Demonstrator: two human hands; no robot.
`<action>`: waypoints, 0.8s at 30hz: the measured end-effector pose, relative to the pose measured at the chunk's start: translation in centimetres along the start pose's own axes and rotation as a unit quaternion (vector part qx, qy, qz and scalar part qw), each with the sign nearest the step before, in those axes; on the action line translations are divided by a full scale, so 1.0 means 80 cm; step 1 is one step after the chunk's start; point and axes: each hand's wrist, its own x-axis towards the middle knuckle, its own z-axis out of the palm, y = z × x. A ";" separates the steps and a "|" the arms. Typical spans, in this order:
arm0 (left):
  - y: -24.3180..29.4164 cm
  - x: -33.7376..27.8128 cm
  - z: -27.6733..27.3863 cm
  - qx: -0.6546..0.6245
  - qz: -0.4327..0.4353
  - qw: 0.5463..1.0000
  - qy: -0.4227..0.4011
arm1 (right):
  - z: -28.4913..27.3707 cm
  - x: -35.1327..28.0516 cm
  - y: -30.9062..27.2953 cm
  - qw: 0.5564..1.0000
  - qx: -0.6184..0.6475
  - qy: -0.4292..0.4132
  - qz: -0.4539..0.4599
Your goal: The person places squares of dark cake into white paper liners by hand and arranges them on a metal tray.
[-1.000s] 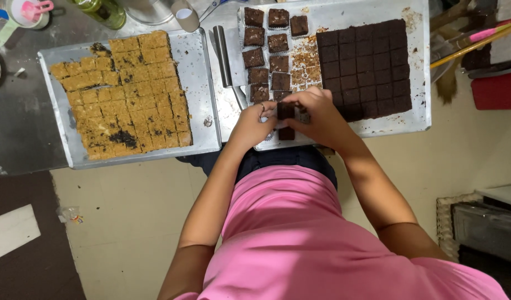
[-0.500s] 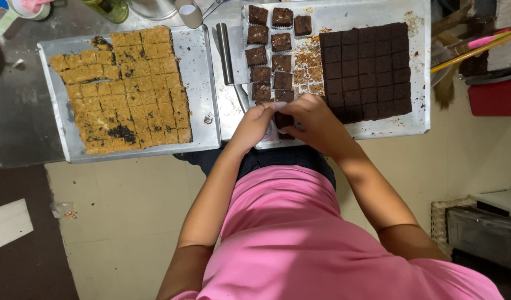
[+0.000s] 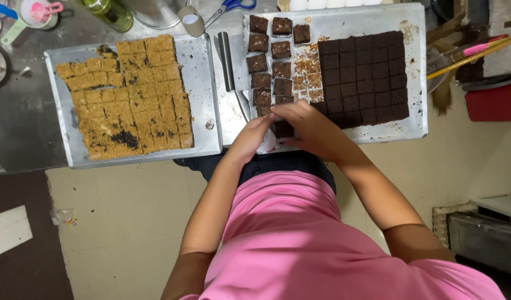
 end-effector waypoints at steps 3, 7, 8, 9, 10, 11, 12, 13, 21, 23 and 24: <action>0.004 -0.003 0.002 0.035 0.043 0.998 -0.017 | 0.010 0.002 0.021 1.000 -0.004 -0.001 0.008; 0.017 -0.017 -0.007 0.081 0.123 0.989 -0.006 | -0.006 0.011 0.057 0.999 0.000 0.045 -0.001; 0.023 -0.024 -0.010 0.103 0.107 0.989 0.022 | -0.011 0.015 0.074 0.996 -0.035 0.071 0.050; 0.028 -0.032 -0.013 0.126 0.091 0.987 0.049 | -0.016 0.019 0.090 0.988 -0.070 0.096 0.101; 0.035 -0.039 -0.013 0.127 0.091 0.987 0.048 | -0.024 0.029 0.096 0.988 -0.071 0.098 0.101; 0.042 -0.046 -0.012 0.123 0.047 0.989 0.070 | -0.032 0.039 0.103 0.980 -0.133 0.099 0.114; 0.051 -0.052 -0.011 0.120 0.003 0.989 0.090 | -0.042 0.049 0.109 0.967 -0.196 0.101 0.127; 0.051 -0.057 -0.009 0.121 0.004 0.989 0.088 | -0.037 0.057 0.124 0.966 -0.198 0.103 0.128; 0.030 -0.054 -0.028 0.082 0.023 0.996 0.023 | -0.011 0.100 0.194 0.949 -0.272 0.139 0.073; 0.034 -0.062 -0.024 0.095 0.041 0.994 0.019 | -0.017 0.092 0.170 0.951 -0.264 0.147 0.070; 0.036 -0.066 -0.022 0.107 0.057 0.993 0.014 | -0.019 0.087 0.158 0.952 -0.255 0.154 0.067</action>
